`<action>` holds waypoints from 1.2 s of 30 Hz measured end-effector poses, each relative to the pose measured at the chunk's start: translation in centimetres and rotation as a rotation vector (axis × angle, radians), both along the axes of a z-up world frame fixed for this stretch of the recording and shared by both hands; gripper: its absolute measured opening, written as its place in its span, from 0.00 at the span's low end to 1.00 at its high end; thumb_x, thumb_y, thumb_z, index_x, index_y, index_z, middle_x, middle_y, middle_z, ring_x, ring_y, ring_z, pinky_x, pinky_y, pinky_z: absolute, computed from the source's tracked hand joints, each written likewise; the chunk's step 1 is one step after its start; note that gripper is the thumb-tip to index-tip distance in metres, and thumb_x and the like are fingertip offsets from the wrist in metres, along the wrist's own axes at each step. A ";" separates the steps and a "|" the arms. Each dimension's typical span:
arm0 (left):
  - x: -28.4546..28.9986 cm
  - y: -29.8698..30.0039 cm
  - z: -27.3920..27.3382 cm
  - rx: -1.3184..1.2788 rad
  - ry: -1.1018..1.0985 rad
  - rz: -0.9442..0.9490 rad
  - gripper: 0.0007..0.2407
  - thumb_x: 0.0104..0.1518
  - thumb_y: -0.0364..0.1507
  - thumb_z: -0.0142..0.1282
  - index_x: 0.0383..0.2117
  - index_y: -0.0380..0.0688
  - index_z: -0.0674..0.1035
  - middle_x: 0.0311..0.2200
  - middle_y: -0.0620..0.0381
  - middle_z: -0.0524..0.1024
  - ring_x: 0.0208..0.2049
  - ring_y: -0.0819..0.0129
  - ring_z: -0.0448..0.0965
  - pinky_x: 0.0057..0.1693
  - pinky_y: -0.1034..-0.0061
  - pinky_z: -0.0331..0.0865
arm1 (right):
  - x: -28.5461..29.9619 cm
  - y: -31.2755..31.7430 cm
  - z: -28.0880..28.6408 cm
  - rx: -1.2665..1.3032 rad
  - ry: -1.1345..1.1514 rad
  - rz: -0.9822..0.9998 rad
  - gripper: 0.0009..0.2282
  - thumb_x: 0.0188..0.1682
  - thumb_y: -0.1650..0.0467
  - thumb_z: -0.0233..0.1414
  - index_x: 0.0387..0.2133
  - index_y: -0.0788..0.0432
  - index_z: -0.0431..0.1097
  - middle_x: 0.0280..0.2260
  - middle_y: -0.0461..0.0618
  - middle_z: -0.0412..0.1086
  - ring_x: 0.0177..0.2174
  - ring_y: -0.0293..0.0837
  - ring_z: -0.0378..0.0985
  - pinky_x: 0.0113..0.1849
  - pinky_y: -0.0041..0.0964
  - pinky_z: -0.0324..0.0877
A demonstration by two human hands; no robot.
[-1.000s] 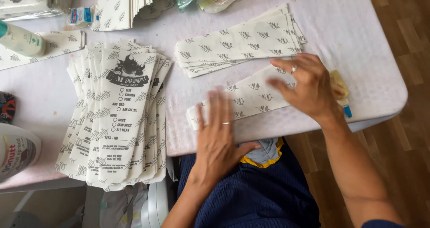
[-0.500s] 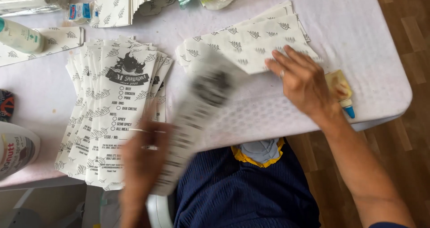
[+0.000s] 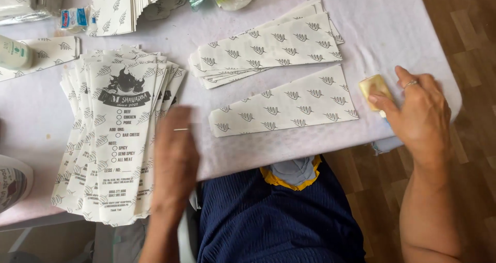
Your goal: Applying glue to the edges of paper food wrappers and folding them into shape at a high speed.
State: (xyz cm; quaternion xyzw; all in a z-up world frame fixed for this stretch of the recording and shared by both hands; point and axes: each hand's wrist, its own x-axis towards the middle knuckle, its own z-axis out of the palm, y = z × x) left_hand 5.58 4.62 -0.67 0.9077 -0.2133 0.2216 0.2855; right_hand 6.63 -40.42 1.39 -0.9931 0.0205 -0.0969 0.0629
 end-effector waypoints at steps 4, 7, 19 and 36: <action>1.4 -5.8 -0.2 0.074 0.157 -0.322 0.16 0.63 0.24 0.55 0.56 0.30 0.73 0.63 0.30 0.65 0.67 0.38 0.63 0.71 0.51 0.59 | 0.8 -1.3 -0.6 0.299 0.098 -0.051 0.21 0.47 0.62 0.67 0.28 0.73 0.74 0.49 0.58 0.77 0.44 0.50 0.80 0.49 0.42 0.67; 1.3 -6.4 -1.0 0.144 0.070 -0.284 0.14 0.61 0.26 0.59 0.52 0.33 0.77 0.58 0.36 0.73 0.63 0.40 0.70 0.65 0.51 0.67 | -0.4 -0.2 0.7 0.586 0.125 -0.202 0.11 0.48 0.68 0.67 0.39 0.62 0.79 0.31 0.45 0.70 0.28 0.36 0.65 0.33 0.30 0.62; 2.3 -5.6 1.2 0.024 0.208 -0.216 0.06 0.59 0.27 0.62 0.39 0.41 0.84 0.39 0.50 0.85 0.32 0.55 0.85 0.32 0.65 0.75 | -3.5 9.7 0.3 1.092 -0.307 0.347 0.12 0.48 0.80 0.60 0.41 0.69 0.66 0.34 0.63 0.76 0.36 0.55 0.86 0.38 0.36 0.85; 3.1 -5.8 3.7 0.057 0.426 -0.091 0.03 0.59 0.29 0.61 0.32 0.46 0.84 0.25 0.51 0.85 0.28 0.50 0.85 0.34 0.62 0.77 | -3.3 0.7 -2.0 1.214 -0.479 0.036 0.11 0.53 0.80 0.64 0.41 0.66 0.66 0.36 0.58 0.76 0.39 0.43 0.82 0.48 0.38 0.80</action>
